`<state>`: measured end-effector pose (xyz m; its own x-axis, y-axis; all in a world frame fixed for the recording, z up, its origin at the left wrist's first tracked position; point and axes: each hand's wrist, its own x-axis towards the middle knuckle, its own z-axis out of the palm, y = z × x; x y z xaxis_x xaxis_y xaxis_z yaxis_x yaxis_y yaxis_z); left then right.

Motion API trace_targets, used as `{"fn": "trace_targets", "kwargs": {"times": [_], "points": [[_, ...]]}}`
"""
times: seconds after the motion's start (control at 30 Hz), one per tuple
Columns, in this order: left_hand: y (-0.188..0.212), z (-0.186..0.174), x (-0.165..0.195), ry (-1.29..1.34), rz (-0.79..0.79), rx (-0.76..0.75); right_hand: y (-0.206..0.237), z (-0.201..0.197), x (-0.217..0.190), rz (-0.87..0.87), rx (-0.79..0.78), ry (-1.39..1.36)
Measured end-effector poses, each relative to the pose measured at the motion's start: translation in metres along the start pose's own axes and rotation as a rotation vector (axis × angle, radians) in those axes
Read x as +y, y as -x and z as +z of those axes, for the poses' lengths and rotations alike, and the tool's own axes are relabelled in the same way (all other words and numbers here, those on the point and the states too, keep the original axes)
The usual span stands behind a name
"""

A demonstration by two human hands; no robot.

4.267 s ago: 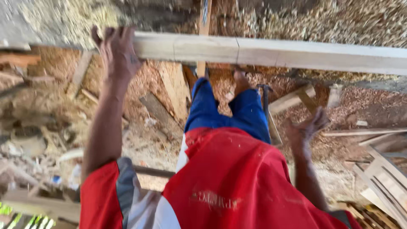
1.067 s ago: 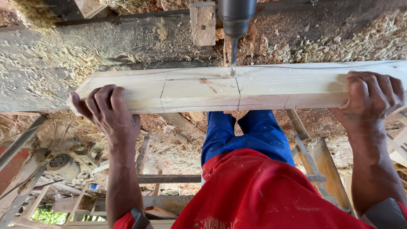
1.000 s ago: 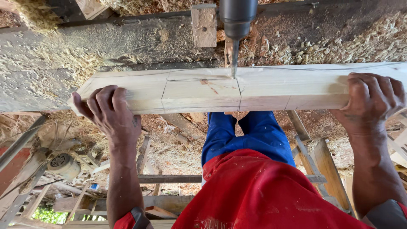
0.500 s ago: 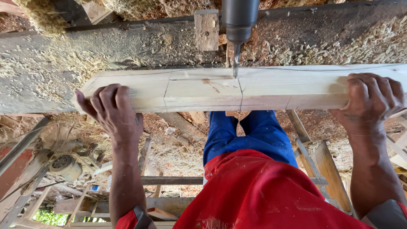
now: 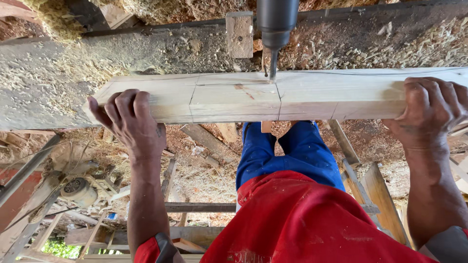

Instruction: The person carries a marked wooden plank to a drill press and drills a series of holes along the pencil marks, repositioning the plank under the bit between holes. They then set the plank down, pick up another piece of wood, and resume drilling holes along its marks.

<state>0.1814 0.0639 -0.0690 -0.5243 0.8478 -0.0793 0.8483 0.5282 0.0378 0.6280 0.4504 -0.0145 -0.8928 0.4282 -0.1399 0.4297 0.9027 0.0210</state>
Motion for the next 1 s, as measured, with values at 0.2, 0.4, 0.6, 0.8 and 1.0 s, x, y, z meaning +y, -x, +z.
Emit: {"fn": "trace_targets", "kwargs": {"times": [0.2, 0.4, 0.6, 0.8, 1.0], "points": [[-0.005, -0.002, 0.002, 0.034, -0.026, -0.029, -0.01, -0.006, -0.004, -0.001, 0.027, -0.012], [-0.005, 0.003, 0.0, -0.116, -0.013, -0.015, -0.006, 0.006, 0.007, -0.029, 0.039, 0.001], [-0.005, 0.0, 0.0, 0.047, -0.064, -0.103, 0.021, 0.038, 0.025, -0.057, 0.017, -0.071], [0.014, -0.01, 0.017, 0.026, -0.127, -0.222, 0.021, 0.03, 0.018, -0.053, 0.012, 0.029], [0.037, -0.01, 0.033, 0.018, -0.14, -0.203, 0.011, 0.004, 0.002, -0.1, 0.045, 0.01]]}}
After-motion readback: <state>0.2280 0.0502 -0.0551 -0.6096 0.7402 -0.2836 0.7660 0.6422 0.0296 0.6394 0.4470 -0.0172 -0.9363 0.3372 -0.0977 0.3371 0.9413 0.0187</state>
